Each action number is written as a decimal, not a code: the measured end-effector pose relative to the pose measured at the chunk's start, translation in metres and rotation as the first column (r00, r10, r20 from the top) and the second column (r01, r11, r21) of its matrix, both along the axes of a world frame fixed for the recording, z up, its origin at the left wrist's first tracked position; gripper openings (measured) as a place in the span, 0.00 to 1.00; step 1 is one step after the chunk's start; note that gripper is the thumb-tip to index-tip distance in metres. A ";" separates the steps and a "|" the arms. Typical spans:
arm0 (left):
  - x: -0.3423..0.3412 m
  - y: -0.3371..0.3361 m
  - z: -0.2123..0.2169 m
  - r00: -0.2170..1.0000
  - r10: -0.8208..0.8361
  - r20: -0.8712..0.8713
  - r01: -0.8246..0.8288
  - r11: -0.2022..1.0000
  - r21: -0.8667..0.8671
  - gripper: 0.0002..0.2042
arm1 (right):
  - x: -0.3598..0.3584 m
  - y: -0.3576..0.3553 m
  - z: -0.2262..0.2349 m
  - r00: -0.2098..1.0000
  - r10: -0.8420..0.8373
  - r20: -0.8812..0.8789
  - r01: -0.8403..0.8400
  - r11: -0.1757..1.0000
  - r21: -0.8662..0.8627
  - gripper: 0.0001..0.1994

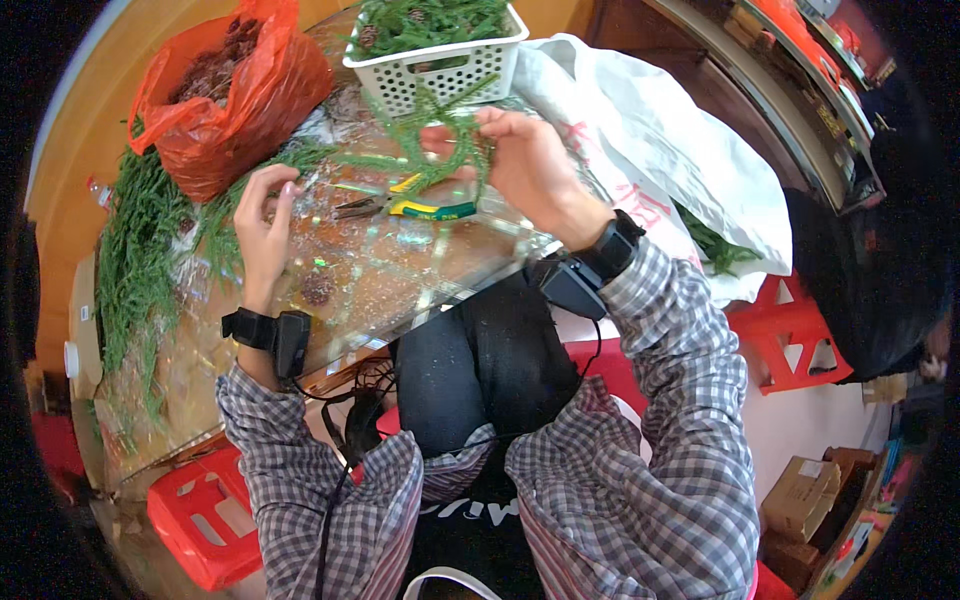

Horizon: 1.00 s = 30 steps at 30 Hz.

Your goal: Trimming and sorting green plant sprigs using wire cutters.

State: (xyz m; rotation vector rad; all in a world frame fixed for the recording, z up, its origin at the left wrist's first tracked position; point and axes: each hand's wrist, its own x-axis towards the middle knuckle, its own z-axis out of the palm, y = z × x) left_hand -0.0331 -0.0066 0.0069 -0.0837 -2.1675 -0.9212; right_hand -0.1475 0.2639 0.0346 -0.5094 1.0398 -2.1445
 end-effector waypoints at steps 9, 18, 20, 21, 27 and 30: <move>0.002 0.001 0.007 0.999 -0.036 0.041 0.036 0.999 -0.001 0.03 | 0.004 -0.043 -0.001 0.986 0.168 0.015 -0.168 0.985 0.034 0.12; 0.001 -0.002 0.004 0.997 -0.078 -0.014 0.076 0.993 -0.092 0.03 | -0.042 0.129 -0.022 0.898 -0.439 -0.036 0.407 0.797 0.445 0.09; 0.002 0.000 0.001 0.998 -0.054 0.034 0.057 0.994 -0.093 0.03 | -0.051 0.173 -0.035 0.864 -0.503 0.012 0.443 0.772 0.455 0.09; -0.002 0.001 -0.003 0.997 -0.075 0.023 0.077 0.994 -0.082 0.03 | -0.050 0.185 -0.034 0.849 -0.528 0.038 0.453 0.763 0.461 0.09; -0.007 0.005 -0.002 0.994 -0.100 0.052 0.104 0.991 -0.085 0.03 | -0.032 0.156 -0.012 0.940 -0.330 0.091 0.295 0.915 0.274 0.10; -0.002 0.002 -0.002 0.990 -0.115 0.078 0.116 0.993 -0.010 0.04 | -0.015 0.097 0.000 0.973 -0.221 0.062 0.203 0.954 0.219 0.10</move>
